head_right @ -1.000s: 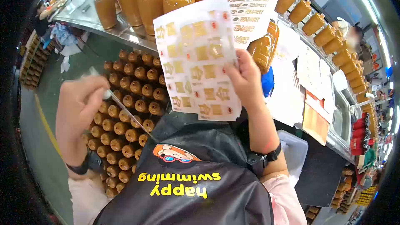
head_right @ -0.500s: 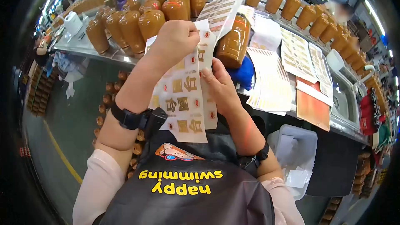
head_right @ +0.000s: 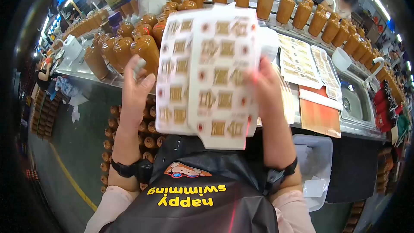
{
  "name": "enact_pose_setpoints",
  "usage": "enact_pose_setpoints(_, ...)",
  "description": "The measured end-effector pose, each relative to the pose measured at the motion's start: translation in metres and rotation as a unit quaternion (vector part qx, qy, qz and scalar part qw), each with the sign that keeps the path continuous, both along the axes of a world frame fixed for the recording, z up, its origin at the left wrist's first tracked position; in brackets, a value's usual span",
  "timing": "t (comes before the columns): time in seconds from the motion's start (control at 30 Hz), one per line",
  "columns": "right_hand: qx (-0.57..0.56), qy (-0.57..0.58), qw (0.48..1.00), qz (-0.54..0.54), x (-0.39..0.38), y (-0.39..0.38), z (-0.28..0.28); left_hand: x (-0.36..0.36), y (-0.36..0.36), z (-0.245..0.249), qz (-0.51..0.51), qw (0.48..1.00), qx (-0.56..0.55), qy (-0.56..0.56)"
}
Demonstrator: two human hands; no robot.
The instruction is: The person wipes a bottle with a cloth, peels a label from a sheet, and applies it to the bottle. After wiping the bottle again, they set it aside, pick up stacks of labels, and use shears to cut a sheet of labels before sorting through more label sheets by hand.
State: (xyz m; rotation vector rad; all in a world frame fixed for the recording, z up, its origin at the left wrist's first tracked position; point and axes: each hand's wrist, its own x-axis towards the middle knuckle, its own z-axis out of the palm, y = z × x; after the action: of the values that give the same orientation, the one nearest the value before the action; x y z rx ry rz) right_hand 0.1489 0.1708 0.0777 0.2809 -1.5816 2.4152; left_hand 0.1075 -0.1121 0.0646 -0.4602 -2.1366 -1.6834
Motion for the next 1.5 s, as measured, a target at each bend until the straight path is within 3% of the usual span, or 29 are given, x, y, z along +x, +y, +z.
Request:
enact_pose_setpoints(0.03, -0.015, 0.002, 1.000, -0.011, -0.014, 0.008, 0.013, -0.001, -0.001, -0.003, -0.078, 0.984, 0.131, -0.090)
enact_pose_setpoints(0.1, 0.055, -0.042, 0.993, -0.091, -0.060, 0.028, 0.040, -0.014, -0.003, -0.018, -0.130, 0.947, 0.226, -0.190)
enact_pose_setpoints(0.23, 0.222, -0.026, 0.966, -0.130, -0.163, 0.034, 0.060, -0.039, 0.016, -0.053, -0.111, 0.885, 0.326, -0.314)
enact_pose_setpoints(0.3, 0.273, -0.180, 0.932, -0.159, -0.178, 0.008, 0.064, -0.055, 0.022, -0.064, -0.168, 0.831, 0.390, -0.360)
enact_pose_setpoints(0.33, 0.224, -0.172, 0.948, -0.143, -0.211, 0.019, 0.039, -0.063, 0.024, -0.069, -0.196, 0.800, 0.420, -0.381)
enact_pose_setpoints(0.43, 0.417, -0.159, 0.851, -0.278, -0.238, 0.010, 0.022, -0.087, 0.026, -0.082, -0.187, 0.757, 0.476, -0.408)
enact_pose_setpoints(0.53, 0.544, -0.191, 0.753, -0.319, -0.253, 0.009, 0.014, -0.097, 0.023, -0.094, -0.199, 0.704, 0.531, -0.427)
enact_pose_setpoints(0.63, 0.554, -0.223, 0.752, -0.280, -0.257, 0.001, 0.016, -0.104, 0.022, -0.096, -0.175, 0.677, 0.576, -0.424)
enact_pose_setpoints(0.77, 0.505, -0.195, 0.817, -0.198, -0.249, -0.005, 0.020, -0.103, 0.028, -0.090, -0.168, 0.661, 0.618, -0.391)
enact_pose_setpoints(0.93, 0.487, -0.144, 0.834, -0.218, -0.253, 0.001, 0.015, -0.100, 0.039, -0.080, -0.105, 0.639, 0.662, -0.377)
enact_pose_setpoints(0.97, 0.434, -0.129, 0.865, -0.214, -0.255, 0.005, 0.013, -0.100, 0.040, -0.080, -0.097, 0.630, 0.668, -0.384)
enact_pose_setpoints(1.03, 0.325, -0.098, 0.919, -0.203, -0.244, 0.001, 0.015, -0.102, 0.045, -0.090, -0.131, 0.642, 0.655, -0.375)
enact_pose_setpoints(1.17, 0.216, -0.056, 0.968, -0.116, -0.213, 0.012, 0.037, -0.093, 0.039, -0.088, -0.243, 0.672, 0.574, -0.400)
enact_pose_setpoints(1.2, 0.244, -0.053, 0.958, -0.139, -0.194, 0.008, 0.051, -0.088, 0.040, -0.083, -0.238, 0.683, 0.560, -0.404)
enact_pose_setpoints(1.3, 0.224, -0.004, 0.969, -0.101, -0.170, 0.033, 0.059, -0.081, 0.033, -0.082, -0.129, 0.792, 0.470, -0.366)
enact_pose_setpoints(1.37, 0.173, 0.055, 0.981, -0.070, -0.145, 0.036, 0.061, -0.093, 0.021, -0.084, -0.119, 0.945, 0.252, -0.172)
enact_pose_setpoints(1.5, 0.129, 0.128, 0.982, -0.055, -0.102, 0.025, 0.061, -0.104, 0.032, -0.017, -0.237, 0.950, 0.180, -0.098)
